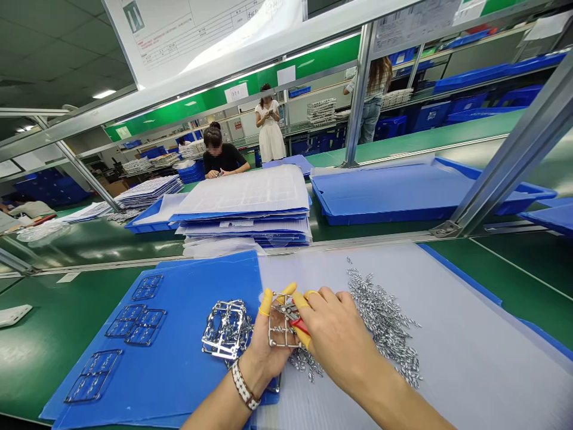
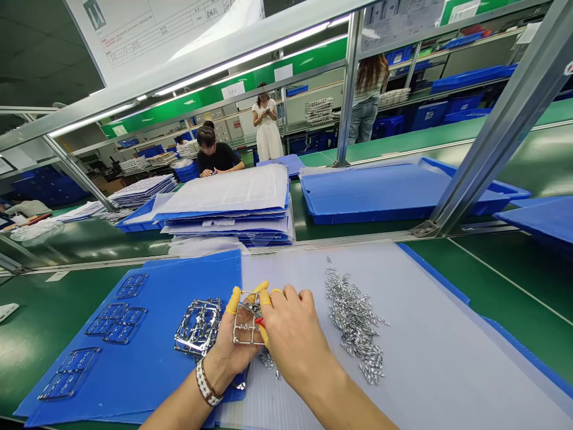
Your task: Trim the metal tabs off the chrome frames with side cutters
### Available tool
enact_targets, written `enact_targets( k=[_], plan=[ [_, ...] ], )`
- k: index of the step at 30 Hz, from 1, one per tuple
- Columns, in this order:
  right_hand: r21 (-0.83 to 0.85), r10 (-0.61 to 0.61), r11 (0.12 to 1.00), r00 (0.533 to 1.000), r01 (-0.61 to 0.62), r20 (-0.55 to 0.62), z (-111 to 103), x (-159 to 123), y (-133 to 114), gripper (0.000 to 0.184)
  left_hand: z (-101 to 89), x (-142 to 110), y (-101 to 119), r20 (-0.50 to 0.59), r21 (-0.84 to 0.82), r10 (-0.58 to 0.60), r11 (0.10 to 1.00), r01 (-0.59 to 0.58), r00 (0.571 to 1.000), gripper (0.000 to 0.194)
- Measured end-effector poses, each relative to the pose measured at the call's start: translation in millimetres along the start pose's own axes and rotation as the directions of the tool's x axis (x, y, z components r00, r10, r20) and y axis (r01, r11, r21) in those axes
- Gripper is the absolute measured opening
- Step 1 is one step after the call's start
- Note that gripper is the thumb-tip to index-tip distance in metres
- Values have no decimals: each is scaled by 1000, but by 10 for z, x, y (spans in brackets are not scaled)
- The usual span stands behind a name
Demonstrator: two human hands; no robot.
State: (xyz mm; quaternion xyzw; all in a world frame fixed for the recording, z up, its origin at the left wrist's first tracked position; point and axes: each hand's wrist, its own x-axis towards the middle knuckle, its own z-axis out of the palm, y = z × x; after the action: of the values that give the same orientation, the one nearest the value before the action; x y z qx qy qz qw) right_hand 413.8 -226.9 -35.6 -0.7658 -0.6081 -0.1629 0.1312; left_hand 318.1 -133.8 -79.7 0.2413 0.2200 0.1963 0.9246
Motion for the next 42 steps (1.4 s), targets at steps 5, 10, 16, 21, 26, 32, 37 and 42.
enact_targets(
  k=[5,10,16,21,26,32,37,42],
  plan=[
    [-45,-9,999,1000,10,14,-33,11,-29,13,1,-6,-5,-53,57,14,998,-10,998,55],
    [-55,-22,998,1000,22,3,-37,-15,-18,14,12,-4,-12,-23,65,12,998,-10,1000,53],
    [-26,45,999,999,-45,-13,55,-171,177,26,-23,9,13,84,20,-62,998,61,995,61],
    [-63,71,996,996,-67,54,91,-205,230,29,-35,9,17,87,41,-79,996,75,993,63],
    [-51,73,996,993,-69,93,57,-151,159,23,-36,11,6,46,52,-69,996,67,997,59],
    [-89,51,995,991,-40,124,40,-139,131,17,-48,21,12,10,86,-57,995,56,998,57],
    [-127,20,992,990,-2,141,20,-132,126,18,-35,13,16,-11,110,-57,992,58,998,59],
    [-122,41,992,998,-34,49,60,-211,150,17,-28,2,33,49,40,-77,996,75,996,60]
  ],
)
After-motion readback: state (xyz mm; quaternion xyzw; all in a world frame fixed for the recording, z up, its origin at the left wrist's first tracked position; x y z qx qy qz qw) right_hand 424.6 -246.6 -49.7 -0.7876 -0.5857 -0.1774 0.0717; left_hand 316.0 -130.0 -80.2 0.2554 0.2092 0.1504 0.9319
